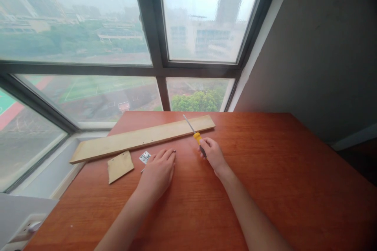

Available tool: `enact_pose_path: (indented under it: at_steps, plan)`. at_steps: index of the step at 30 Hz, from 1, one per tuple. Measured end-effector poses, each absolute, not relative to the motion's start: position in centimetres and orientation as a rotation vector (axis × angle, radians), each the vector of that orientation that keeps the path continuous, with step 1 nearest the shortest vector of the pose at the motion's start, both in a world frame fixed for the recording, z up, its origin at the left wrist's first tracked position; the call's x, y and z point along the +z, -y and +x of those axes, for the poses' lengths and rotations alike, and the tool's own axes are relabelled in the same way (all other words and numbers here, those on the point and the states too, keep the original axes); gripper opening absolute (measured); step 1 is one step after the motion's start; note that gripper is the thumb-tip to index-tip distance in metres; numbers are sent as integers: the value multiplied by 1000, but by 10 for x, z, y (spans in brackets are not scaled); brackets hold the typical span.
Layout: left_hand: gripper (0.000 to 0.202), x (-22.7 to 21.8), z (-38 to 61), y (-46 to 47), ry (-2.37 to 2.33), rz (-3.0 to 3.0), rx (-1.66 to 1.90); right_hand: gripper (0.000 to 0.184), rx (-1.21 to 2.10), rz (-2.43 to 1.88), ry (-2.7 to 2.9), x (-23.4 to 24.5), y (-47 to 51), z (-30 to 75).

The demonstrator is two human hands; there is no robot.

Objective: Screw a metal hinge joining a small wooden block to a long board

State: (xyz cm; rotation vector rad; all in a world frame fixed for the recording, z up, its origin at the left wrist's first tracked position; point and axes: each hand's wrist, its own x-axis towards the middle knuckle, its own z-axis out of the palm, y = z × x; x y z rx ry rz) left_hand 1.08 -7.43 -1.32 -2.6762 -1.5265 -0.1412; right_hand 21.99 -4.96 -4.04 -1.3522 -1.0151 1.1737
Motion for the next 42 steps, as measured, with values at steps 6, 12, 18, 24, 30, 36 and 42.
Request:
enact_pose_path:
  at_steps: [6,12,18,24,30,36,42]
  plan:
    - [36,-5,-44,67,1646,-2560,-467,35,1176,-1356,1023,-42,49,220]
    - [57,8,-111,14,1994,-2130,-373,35,1175,-1359,1015,-42,49,220]
    - [59,-10,-141,-23,2200,-2296,-156,34,1175,-1358,1010,-42,49,220]
    - [57,-17,-135,-30,2171,-2369,-98,33,1158,-1324,975,-34,51,218]
    - [54,-16,-103,-30,2070,-2456,-131,34,1169,-1282,974,-25,55,215]
    - [52,-15,-44,-25,2012,-2522,-72,37,1165,-1302,980,-30,53,216]
    - [48,-21,-1,-18,1924,-2600,-163,37,1174,-1311,982,-30,54,217]
